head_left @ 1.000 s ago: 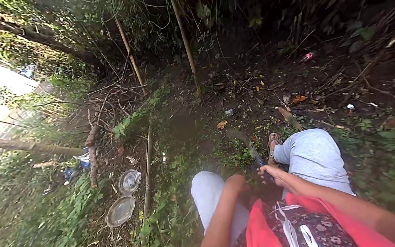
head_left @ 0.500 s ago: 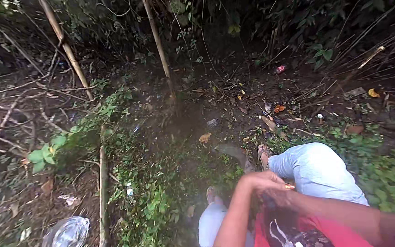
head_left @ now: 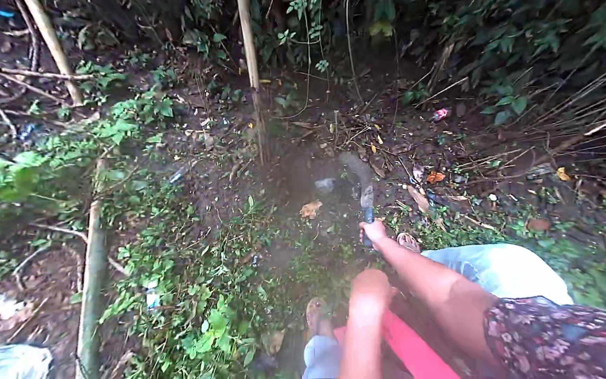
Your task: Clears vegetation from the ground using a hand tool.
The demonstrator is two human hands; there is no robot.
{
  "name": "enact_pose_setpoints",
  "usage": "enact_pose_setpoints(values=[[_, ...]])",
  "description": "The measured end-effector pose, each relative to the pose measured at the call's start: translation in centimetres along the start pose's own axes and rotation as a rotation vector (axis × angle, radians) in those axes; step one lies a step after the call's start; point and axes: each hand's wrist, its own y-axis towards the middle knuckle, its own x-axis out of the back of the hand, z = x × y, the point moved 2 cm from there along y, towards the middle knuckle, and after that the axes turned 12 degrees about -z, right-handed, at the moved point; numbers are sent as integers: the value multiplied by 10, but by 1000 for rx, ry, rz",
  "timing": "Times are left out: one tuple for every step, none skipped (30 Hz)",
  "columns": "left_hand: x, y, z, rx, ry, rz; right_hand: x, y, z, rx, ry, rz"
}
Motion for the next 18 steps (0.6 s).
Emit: enact_pose_setpoints(values=[[1, -1, 0, -11, -20, 0, -20, -1, -4, -25, 112, -43], [2, -2, 0, 5, -26, -11, -39, -3, -11, -55, 167, -61], [5, -5, 0, 41, -19, -21, -56, -6, -23, -79, 132, -49], [7, -8, 0, 87, -13, -26, -68, -8, -39, -97, 3, -3], [9, -10, 1, 122, -3, -10, -74, -10, -57, -113, -185, 74], [11, -12, 2, 133, 7, 14, -74, -10, -74, -117, -370, 157], [11, -12, 4, 124, 21, 41, -68, -12, -89, -96, -497, 210], [12, -12, 7, 114, 21, 57, -56, -11, -97, -52, -597, 248], [12, -12, 10, 104, 7, 59, -42, -5, -104, -8, -668, 268], [13, -14, 13, 99, -6, 53, -26, 3, -108, 25, -699, 272], [13, -14, 17, 105, -17, 30, -13, 10, -106, 50, -693, 263], [13, -14, 19, 115, -25, 8, -2, 9, -98, 52, -631, 241], [13, -15, 20, 122, -31, -13, 4, 6, -91, 29, -509, 191], [13, -15, 20, 123, -45, -41, 2, 6, -86, 0, -342, 117], [14, -14, 19, 117, -63, -72, -6, 5, -82, -35, -152, 38], [15, -13, 18, 109, -81, -102, -20, 1, -75, -76, 23, -37], [15, -11, 18, 102, -89, -128, -35, -3, -70, -106, 149, -97], [14, -8, 17, 94, -91, -152, -47, -8, -67, -119, 185, -124]])
